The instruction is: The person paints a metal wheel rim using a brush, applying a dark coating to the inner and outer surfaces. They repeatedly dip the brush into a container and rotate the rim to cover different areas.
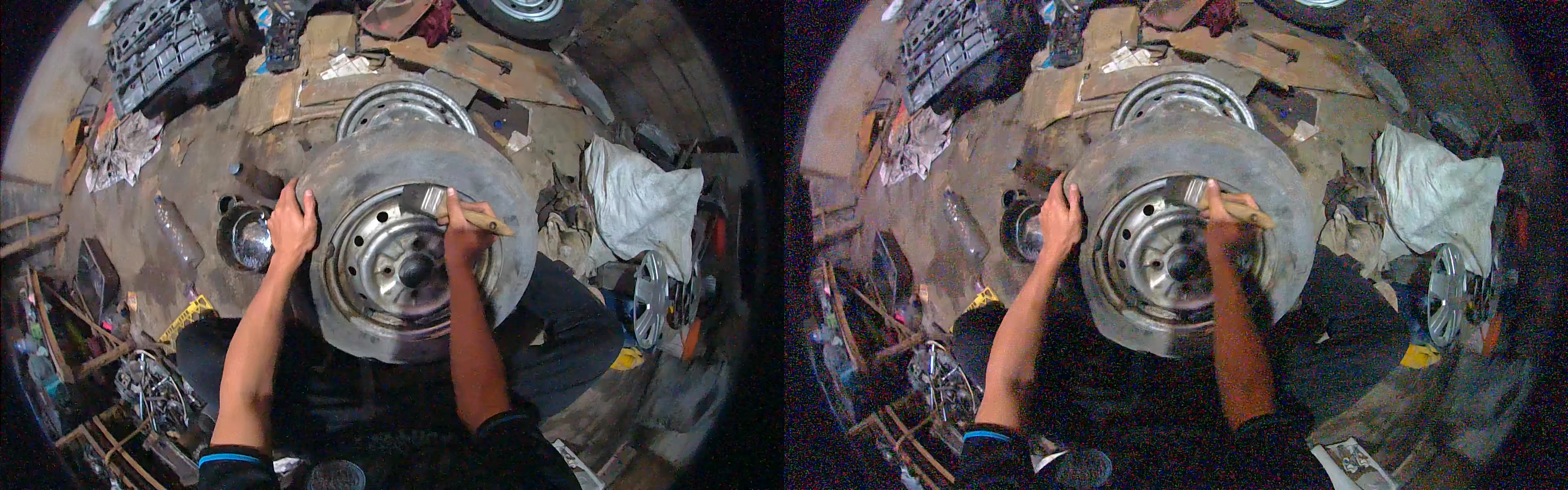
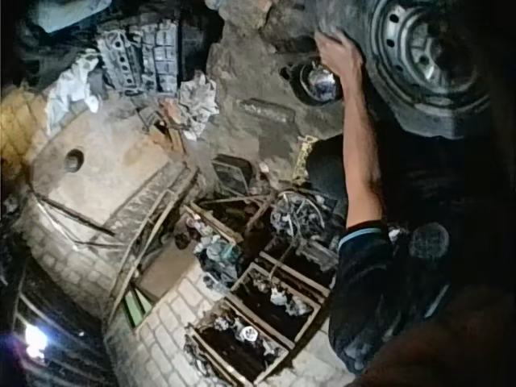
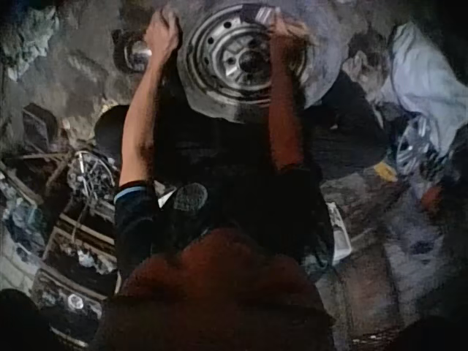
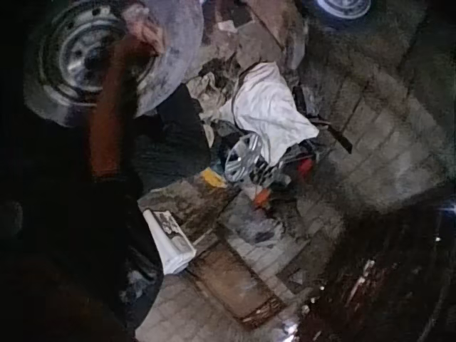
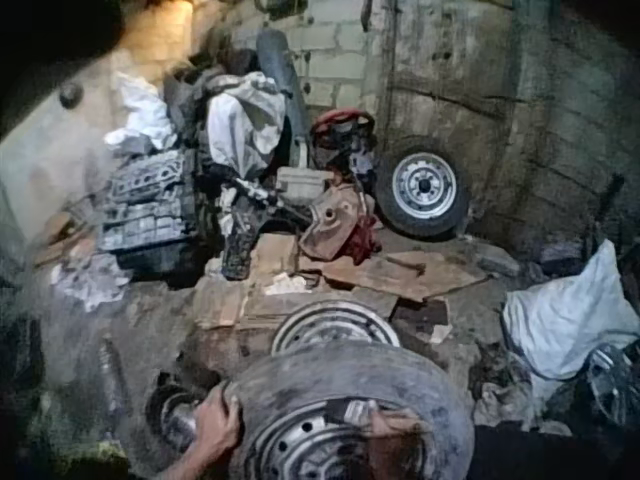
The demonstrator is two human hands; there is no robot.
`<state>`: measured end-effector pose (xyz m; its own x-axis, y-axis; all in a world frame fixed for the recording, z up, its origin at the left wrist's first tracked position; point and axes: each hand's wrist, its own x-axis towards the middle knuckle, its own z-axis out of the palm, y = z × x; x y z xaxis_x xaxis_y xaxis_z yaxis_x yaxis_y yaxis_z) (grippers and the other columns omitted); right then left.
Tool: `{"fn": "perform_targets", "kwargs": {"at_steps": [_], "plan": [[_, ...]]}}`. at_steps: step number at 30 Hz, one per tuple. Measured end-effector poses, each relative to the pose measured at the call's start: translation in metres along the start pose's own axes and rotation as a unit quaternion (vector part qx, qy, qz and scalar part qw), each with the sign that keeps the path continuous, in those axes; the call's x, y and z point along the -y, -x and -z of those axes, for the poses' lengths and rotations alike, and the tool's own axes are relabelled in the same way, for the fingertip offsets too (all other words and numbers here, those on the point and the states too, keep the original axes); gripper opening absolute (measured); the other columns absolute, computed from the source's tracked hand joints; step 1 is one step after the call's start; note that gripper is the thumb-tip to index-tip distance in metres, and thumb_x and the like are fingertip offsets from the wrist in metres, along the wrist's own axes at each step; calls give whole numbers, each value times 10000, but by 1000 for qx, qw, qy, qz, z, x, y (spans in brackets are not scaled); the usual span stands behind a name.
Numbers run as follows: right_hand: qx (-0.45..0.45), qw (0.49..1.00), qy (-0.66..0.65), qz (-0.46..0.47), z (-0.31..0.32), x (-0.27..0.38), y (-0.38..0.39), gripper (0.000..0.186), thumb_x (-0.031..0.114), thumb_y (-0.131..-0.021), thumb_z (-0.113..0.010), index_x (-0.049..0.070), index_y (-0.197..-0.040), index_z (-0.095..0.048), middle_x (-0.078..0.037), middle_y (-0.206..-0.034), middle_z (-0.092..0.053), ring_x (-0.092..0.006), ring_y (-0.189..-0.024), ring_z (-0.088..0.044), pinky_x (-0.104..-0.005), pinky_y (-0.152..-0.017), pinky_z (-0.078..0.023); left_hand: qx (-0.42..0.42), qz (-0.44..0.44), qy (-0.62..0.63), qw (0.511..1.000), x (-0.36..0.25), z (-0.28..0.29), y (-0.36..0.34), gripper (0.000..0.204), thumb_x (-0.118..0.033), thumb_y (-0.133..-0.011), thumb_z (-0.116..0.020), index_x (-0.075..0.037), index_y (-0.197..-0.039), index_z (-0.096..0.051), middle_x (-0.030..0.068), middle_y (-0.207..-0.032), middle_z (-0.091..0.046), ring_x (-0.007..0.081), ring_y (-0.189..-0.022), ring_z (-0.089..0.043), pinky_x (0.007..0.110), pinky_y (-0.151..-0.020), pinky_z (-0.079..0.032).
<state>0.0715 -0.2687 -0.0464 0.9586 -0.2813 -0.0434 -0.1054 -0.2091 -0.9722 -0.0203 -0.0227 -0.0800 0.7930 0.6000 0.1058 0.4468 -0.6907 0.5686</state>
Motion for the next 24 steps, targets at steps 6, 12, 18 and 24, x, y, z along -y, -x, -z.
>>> {"fn": "perform_targets", "kwargs": {"at_steps": [6,12,18,24], "plan": [[75,991,76,80,-29,-38,20,375,369,-791,-804,61,-669,-628,-84,-652,-658,-188,-584,-619,-336,-633,-506,13,11,2,1000,-1,2,0,535,-405,-981,-438,-1,-1326,-501,258,-1257,-589,453,-1117,-578,516,-935,-452],[11,987,150,63,-4,-15,5,340,323,-759,-841,84,-735,-600,-26,-686,-641,-145,-645,-613,-327,-642,-486,14,12,1,1000,-3,2,-1,531,-400,-983,-438,-2,-1330,-499,263,-1255,-588,453,-1115,-578,513,-936,-452],[188,975,55,107,-23,-27,18,308,237,-782,-836,68,-686,-597,-43,-683,-651,-118,-620,-609,-280,-612,-493,12,14,3,1000,-4,7,-1,529,-392,-979,-447,1,-1328,-500,262,-1258,-587,449,-1117,-580,508,-939,-455],[115,980,101,130,-19,-19,33,299,251,-798,-820,69,-668,-621,-16,-630,-617,-151,-565,-577,-320,-580,-463,-4,3,8,1000,-5,2,-3,525,-381,-971,-464,23,-1303,-514,284,-1202,-610,447,-1111,-587,507,-938,-460]]}}
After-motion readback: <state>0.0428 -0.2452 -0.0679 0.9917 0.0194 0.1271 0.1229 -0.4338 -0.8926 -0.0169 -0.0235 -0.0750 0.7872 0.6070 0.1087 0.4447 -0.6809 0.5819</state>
